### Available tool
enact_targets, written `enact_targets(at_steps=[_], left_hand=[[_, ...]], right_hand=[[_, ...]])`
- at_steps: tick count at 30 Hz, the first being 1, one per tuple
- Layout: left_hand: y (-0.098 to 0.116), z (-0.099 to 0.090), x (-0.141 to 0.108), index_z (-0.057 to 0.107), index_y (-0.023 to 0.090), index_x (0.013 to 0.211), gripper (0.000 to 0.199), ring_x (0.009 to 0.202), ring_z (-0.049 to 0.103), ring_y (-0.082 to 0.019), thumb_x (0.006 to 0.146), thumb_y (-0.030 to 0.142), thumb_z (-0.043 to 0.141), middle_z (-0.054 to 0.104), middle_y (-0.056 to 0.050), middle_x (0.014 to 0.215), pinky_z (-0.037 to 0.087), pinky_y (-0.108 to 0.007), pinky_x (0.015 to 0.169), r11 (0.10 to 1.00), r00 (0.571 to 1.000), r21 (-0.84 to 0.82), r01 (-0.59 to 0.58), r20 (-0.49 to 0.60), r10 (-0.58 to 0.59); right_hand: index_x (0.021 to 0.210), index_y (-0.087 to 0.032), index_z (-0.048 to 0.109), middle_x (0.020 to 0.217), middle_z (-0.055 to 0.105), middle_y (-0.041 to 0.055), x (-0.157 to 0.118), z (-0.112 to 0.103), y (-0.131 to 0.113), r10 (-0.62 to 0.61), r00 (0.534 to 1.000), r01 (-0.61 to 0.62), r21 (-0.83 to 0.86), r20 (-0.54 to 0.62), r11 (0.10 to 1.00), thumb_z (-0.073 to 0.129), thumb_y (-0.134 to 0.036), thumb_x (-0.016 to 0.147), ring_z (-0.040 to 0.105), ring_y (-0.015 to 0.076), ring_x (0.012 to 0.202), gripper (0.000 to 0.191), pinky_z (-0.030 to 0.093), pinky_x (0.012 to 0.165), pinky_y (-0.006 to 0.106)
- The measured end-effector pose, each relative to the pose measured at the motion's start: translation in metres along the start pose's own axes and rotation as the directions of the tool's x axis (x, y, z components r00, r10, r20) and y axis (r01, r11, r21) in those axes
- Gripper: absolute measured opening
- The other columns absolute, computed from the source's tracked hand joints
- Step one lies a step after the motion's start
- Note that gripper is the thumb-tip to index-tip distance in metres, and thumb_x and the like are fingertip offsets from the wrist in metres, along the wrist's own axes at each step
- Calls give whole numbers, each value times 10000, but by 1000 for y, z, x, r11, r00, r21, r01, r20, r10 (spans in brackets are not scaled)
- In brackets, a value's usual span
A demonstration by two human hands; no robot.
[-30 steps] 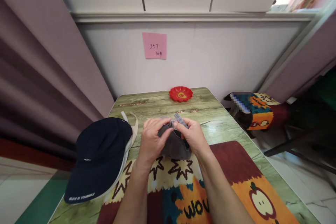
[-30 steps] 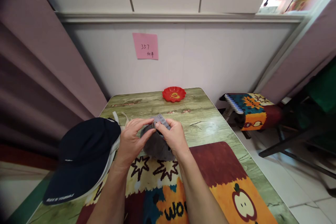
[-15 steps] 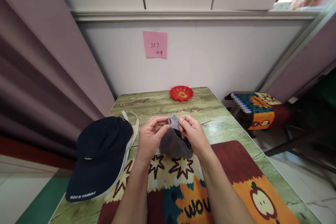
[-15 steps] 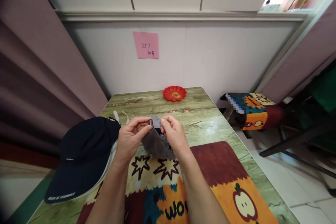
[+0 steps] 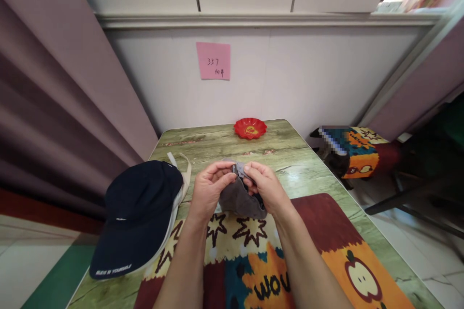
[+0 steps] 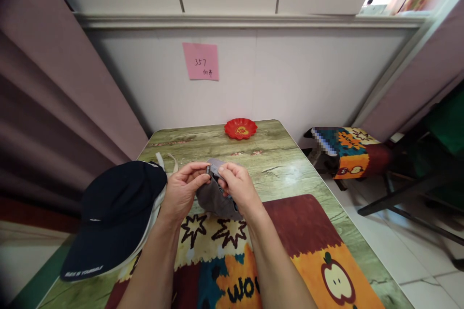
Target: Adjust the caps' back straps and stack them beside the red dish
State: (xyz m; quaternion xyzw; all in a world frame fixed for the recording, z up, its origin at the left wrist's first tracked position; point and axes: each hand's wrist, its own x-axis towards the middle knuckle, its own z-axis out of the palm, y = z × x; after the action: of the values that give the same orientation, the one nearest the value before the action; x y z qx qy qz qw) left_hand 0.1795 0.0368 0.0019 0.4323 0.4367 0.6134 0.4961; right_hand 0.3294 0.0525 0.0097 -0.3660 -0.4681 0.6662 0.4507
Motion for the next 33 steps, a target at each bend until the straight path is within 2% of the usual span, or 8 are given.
enact_targets(at_steps=[5,14,21,27,29,33], left_hand=[[-1,-2,1,754,174,908,268,656,652,-117,656,227,829,744,-27,796,546,-234,674,1000,1000,6,5,19,-5],[3,-11,0,780,183,933,266,653,645,-124,676,231,824,728,-28,777,546,-232,641,993,997,116,-36,69,29],[9,-9,-2,781,189,914,236,660,629,-125,686,238,817,715,-29,795,535,-231,630,986,994,155,-64,100,49],[10,-9,-2,776,183,890,218,748,669,-161,688,255,817,726,-49,864,560,-261,691,979,990,184,-91,121,69],[8,-9,-2,773,184,879,203,765,679,-170,693,255,814,728,-53,882,564,-267,702,974,988,201,-105,135,78],[5,-9,-2,766,189,897,195,777,691,-180,717,258,796,727,-58,925,566,-276,707,963,983,238,-130,158,93]], right_hand=[[680,-196,507,531,417,-78,-1,-2,-1,-8,1000,9,-52,30,999,613,-422,814,329,68,453,283,293,456,204],[720,-181,603,545,436,-59,-1,-10,-4,-102,995,104,-169,18,980,653,-434,807,352,89,495,272,276,492,232],[697,-187,589,586,454,-45,-4,-7,-10,-132,991,133,-244,21,961,641,-475,813,375,102,537,315,292,530,241],[690,-196,571,621,466,-33,-4,-5,-8,-171,985,173,-293,33,940,613,-478,840,385,110,553,322,312,526,240],[756,-201,574,615,473,-40,-4,-4,-4,-179,984,176,-282,17,943,595,-477,861,396,110,539,295,312,517,236],[1018,-235,549,625,524,-52,-2,-2,4,-197,979,174,-304,-48,937,509,-459,927,460,127,538,245,362,537,233]])
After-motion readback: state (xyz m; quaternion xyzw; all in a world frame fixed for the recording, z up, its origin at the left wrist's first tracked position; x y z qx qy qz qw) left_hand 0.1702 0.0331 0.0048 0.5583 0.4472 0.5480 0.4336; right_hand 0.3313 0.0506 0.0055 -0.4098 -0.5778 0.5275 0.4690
